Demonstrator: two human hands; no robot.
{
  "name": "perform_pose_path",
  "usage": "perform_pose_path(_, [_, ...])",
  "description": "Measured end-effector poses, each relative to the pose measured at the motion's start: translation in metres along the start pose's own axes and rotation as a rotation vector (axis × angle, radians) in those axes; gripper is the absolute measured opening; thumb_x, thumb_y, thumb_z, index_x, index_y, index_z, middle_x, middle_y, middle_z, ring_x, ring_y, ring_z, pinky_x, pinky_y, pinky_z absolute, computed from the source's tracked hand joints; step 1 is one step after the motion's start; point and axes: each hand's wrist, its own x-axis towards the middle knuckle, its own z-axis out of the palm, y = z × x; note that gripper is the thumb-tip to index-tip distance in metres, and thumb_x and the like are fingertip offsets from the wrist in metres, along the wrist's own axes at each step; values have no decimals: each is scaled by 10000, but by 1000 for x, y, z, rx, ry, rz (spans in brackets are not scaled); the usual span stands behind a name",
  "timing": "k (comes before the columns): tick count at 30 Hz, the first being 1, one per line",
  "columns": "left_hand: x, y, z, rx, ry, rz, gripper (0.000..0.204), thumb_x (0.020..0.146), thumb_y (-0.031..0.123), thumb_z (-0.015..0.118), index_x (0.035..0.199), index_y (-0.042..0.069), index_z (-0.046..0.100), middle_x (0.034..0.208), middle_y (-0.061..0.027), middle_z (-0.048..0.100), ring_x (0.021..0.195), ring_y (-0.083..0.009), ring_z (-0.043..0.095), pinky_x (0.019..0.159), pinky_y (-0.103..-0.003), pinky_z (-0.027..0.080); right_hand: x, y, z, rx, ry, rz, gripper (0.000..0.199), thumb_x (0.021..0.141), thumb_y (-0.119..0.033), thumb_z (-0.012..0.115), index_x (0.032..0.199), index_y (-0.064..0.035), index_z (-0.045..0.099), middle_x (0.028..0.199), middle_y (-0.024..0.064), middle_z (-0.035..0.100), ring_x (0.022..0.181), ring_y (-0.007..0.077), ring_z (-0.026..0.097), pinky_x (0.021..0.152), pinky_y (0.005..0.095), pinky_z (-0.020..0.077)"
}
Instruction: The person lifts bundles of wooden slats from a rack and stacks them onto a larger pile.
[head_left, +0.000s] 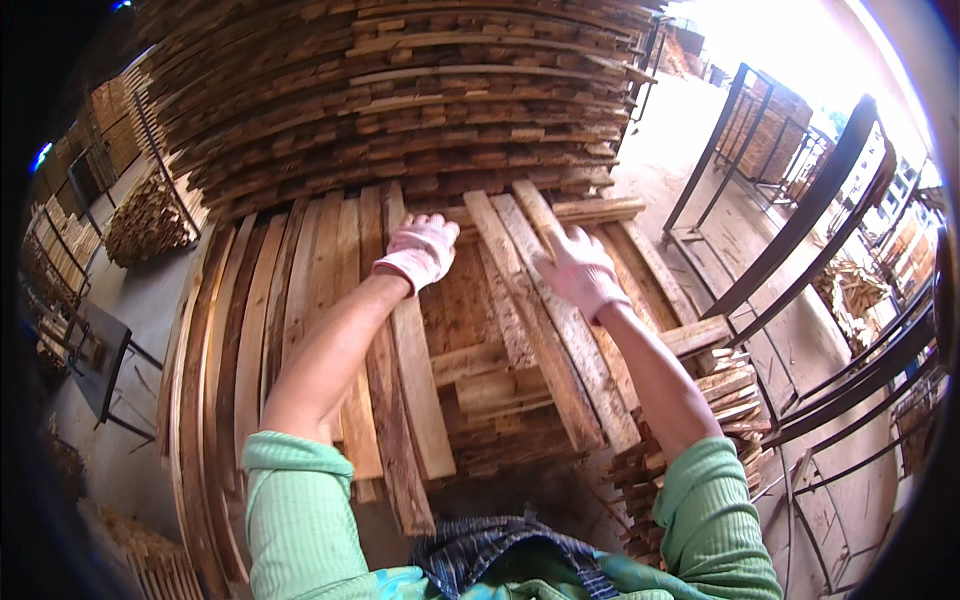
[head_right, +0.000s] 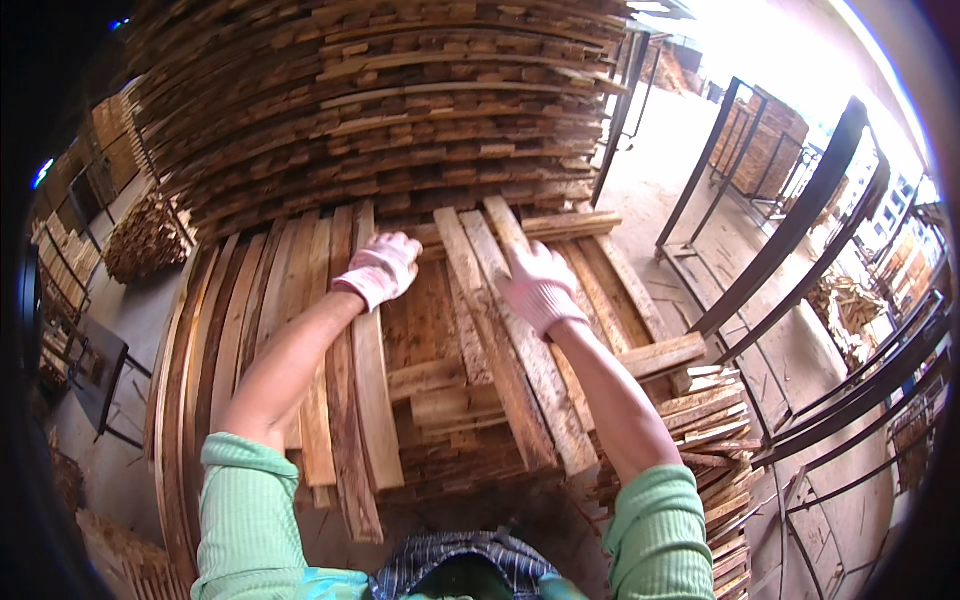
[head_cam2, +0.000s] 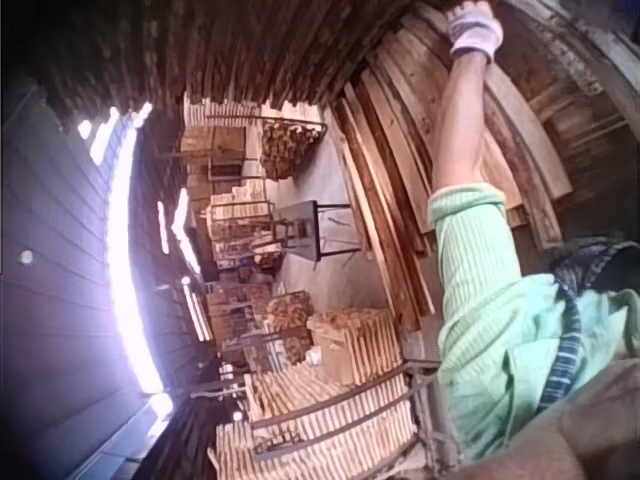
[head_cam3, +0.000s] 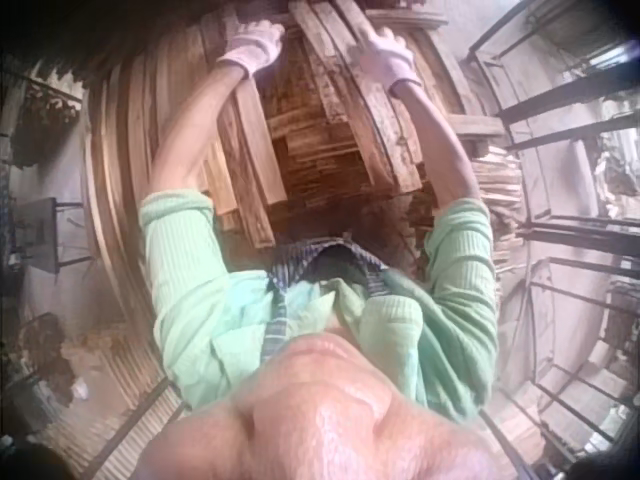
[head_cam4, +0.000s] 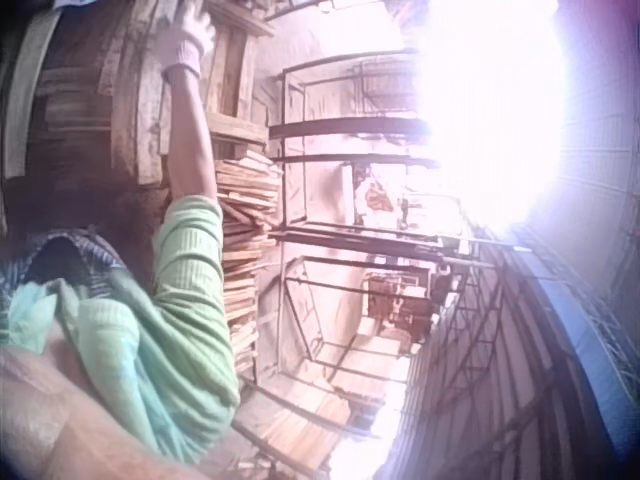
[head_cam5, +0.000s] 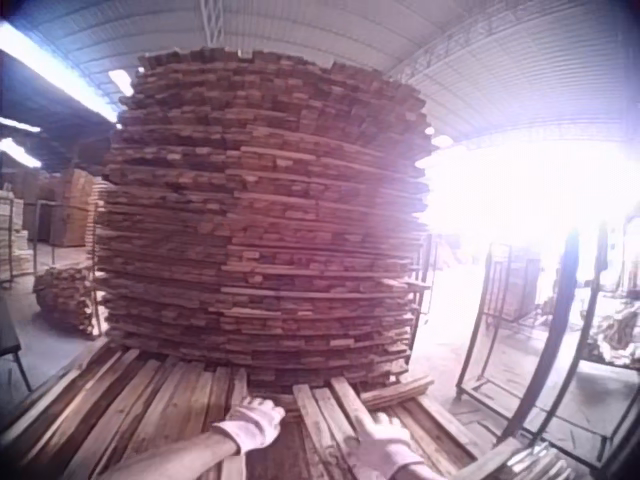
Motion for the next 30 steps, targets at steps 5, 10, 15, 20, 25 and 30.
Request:
perform_pose_path(5, [50,-24,53,154,-43,-57,433,928,206,455,1334,69,520,1323,-169,572,1237,-325,532,1053,-502,416,-23,32,16,213,-256,131,603,979,-538,479,1447,-158,457,1354,316,500,1201,466,547,1003,502,460])
perform_pose_path(10, [87,-19,38,165,-257,51,446,907,160,569,1343,82,521,1349,-159,576,1234,-309,563,1028,-485,460,-2,81,17,590,-333,244,543,961,-503,545,1397,-180,510,1145,141,701,800,228,685,777,392,540])
perform_pose_path(15, [64,-46,43,131,-258,-44,418,920,143,538,1335,91,537,1353,-140,580,1230,-319,575,1013,-456,470,-16,-51,-59,162,-626,241,699,974,-459,530,1561,-177,275,1402,250,516,1071,301,642,951,461,496])
perform_pose_path(20, [74,-15,31,121,-160,-39,403,1007,181,370,1378,110,507,1484,-126,473,1384,-311,435,1142,-511,340,-23,18,21,201,-376,62,765,967,-431,532,1593,-164,182,1467,237,477,1155,363,620,966,453,508])
perform_pose_path(25, [15,-22,-33,-190,-204,-45,529,1018,262,488,1511,114,366,1577,-163,346,1437,-337,364,1200,-432,307,-18,-15,-46,333,-595,345,729,927,-334,592,1568,-223,262,1344,212,597,750,197,689,602,353,558])
perform_pose_path(30, [-93,-100,-65,-357,-419,-124,583,995,282,565,1501,65,374,1519,-207,418,1373,-325,452,1158,-395,386,-23,-54,-27,180,-552,153,883,892,-355,609,1607,-174,124,892,142,651,662,227,577,607,371,486])
